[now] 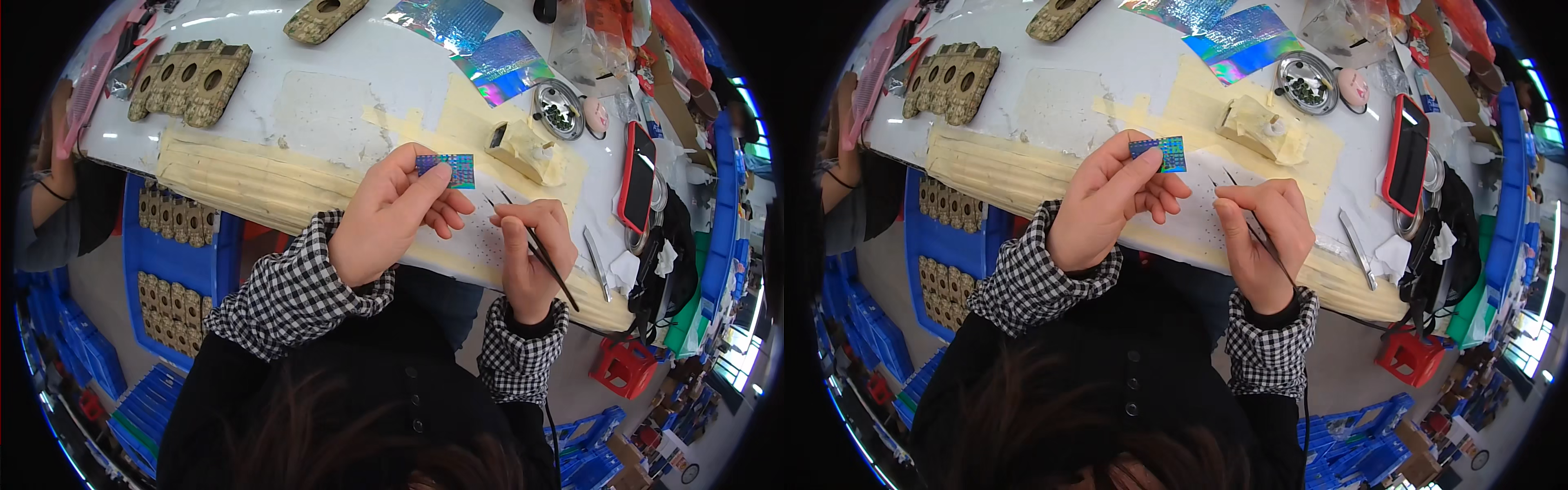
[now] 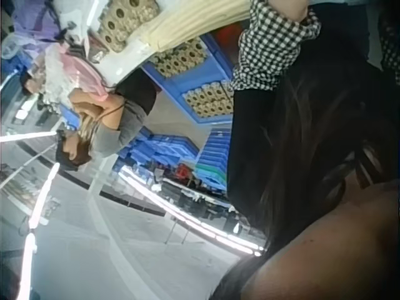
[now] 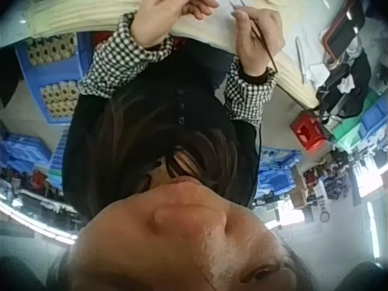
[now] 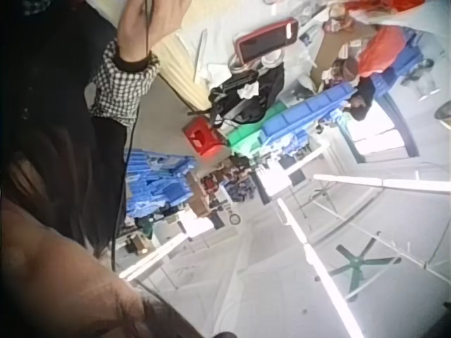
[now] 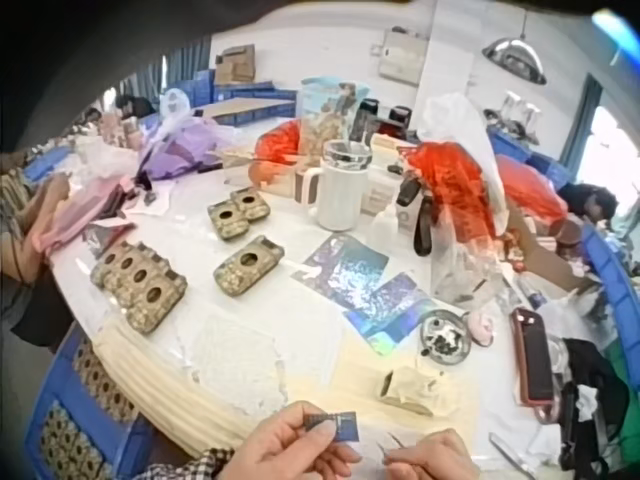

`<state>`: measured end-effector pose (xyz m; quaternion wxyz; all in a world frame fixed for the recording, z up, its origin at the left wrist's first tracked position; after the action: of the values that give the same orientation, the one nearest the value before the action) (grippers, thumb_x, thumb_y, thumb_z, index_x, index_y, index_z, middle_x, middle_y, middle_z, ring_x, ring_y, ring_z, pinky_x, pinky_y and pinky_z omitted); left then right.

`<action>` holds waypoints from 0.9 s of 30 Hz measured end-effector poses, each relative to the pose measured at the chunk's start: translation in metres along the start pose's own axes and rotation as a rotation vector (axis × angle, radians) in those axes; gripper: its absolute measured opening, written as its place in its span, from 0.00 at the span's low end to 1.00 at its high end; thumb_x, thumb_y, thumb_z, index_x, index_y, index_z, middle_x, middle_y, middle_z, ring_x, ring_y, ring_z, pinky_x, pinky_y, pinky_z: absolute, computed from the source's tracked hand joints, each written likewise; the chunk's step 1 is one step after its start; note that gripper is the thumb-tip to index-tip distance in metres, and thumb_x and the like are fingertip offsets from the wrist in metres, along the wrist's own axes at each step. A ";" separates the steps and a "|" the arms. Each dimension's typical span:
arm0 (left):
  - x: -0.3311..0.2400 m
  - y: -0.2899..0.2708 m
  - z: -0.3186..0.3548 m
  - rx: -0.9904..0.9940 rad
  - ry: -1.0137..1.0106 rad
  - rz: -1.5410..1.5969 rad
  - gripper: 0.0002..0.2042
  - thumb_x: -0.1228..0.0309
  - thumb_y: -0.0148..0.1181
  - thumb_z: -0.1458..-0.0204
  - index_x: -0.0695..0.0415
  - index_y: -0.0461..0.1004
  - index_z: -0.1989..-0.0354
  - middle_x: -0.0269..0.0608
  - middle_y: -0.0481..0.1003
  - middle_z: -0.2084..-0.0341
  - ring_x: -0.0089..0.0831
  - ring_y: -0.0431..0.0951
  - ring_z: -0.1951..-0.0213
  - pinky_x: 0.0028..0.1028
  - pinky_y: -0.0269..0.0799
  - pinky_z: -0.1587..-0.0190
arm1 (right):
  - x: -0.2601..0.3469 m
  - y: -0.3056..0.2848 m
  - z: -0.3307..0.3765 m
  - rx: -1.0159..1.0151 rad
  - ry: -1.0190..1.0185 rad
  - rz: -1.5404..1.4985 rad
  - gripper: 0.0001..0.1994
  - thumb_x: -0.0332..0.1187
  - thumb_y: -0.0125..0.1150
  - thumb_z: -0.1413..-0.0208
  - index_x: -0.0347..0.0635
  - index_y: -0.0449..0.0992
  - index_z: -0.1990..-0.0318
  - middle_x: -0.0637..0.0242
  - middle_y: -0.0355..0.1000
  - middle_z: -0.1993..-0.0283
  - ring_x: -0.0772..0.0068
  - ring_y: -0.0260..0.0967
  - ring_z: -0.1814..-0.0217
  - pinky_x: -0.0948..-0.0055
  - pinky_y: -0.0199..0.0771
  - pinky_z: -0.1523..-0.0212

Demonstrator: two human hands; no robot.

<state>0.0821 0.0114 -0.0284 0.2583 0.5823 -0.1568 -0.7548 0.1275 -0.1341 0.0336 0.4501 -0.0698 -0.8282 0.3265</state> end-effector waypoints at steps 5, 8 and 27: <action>-0.001 0.000 -0.001 -0.003 0.010 0.036 0.10 0.68 0.45 0.39 0.65 0.63 0.60 0.46 0.75 0.72 0.24 0.76 0.72 0.21 0.73 0.69 | 0.023 0.003 0.003 0.085 -0.251 0.149 0.10 0.29 0.67 0.60 0.37 0.76 0.69 0.61 0.74 0.66 0.61 0.68 0.64 0.68 0.69 0.64; -0.001 -0.001 0.000 -0.011 0.019 0.041 0.10 0.68 0.45 0.39 0.65 0.63 0.60 0.46 0.75 0.72 0.24 0.75 0.72 0.21 0.73 0.68 | 0.027 0.009 0.009 0.116 -0.317 0.247 0.13 0.31 0.69 0.64 0.38 0.75 0.69 0.60 0.74 0.64 0.60 0.70 0.62 0.68 0.70 0.64; -0.001 -0.004 0.002 -0.032 0.049 0.116 0.09 0.67 0.42 0.38 0.60 0.65 0.60 0.45 0.75 0.71 0.25 0.75 0.70 0.22 0.70 0.68 | 0.042 0.033 0.006 0.488 -0.397 0.547 0.10 0.26 0.56 0.61 0.37 0.67 0.67 0.53 0.69 0.54 0.58 0.66 0.52 0.63 0.68 0.53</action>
<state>0.0792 0.0151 -0.0293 0.3147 0.5864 -0.1720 -0.7263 0.0922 -0.0940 0.0404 0.1816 -0.1144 -0.7482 0.6278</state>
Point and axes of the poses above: each hand's wrist, its own z-axis away from the middle knuckle, its own y-axis out of the palm, x = y × z, the point moved 8 cm from there along -z, towards the middle knuckle
